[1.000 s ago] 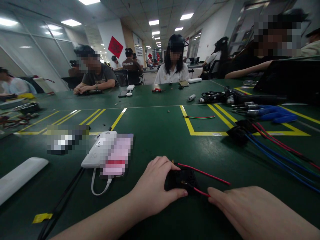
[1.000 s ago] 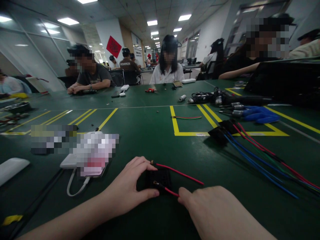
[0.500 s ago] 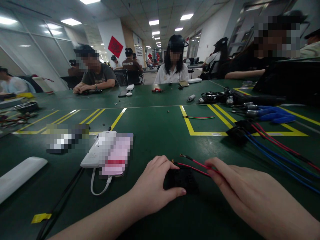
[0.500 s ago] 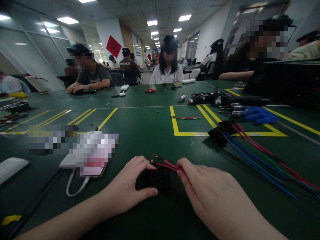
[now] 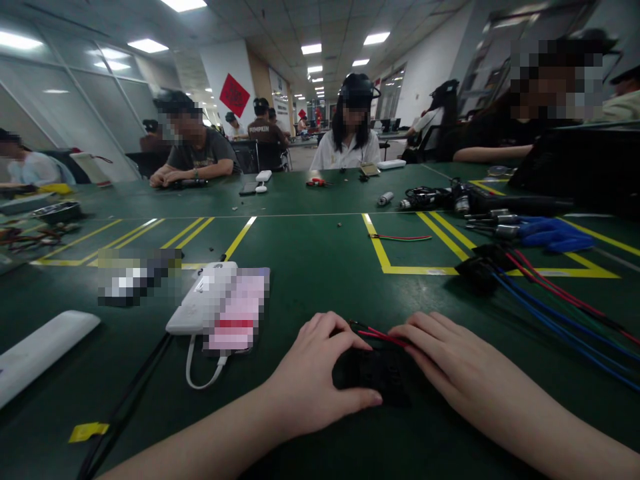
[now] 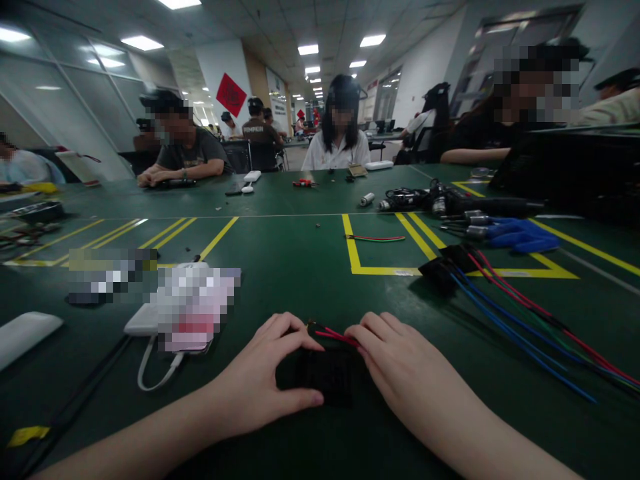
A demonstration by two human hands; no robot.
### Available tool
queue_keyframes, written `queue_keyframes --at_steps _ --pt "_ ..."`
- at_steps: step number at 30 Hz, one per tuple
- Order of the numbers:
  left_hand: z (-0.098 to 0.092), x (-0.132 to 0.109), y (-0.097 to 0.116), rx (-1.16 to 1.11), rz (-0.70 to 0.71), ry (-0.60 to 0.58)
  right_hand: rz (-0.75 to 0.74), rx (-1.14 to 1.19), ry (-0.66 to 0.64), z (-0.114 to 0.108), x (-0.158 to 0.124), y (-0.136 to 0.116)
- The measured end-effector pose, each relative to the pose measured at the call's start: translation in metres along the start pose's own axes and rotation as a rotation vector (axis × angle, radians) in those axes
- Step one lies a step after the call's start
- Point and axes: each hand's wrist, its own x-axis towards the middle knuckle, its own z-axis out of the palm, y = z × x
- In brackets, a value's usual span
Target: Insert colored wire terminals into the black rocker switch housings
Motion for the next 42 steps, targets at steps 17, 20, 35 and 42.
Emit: queue_keyframes --at_steps 17,20,35,42 --pt "0.0 0.004 -0.004 0.125 -0.082 0.139 -0.224 0.015 -0.001 -0.012 0.007 -0.035" --pt "-0.002 0.003 -0.002 0.084 -0.046 0.115 -0.194 -0.057 0.102 -0.004 0.003 -0.032" --pt "0.002 0.004 -0.008 -0.152 -0.22 0.339 -0.06 -0.183 -0.027 0.037 0.07 0.033" --pt "0.003 0.006 -0.014 -0.151 -0.183 0.36 0.019 -0.261 -0.008 0.042 0.14 0.061"
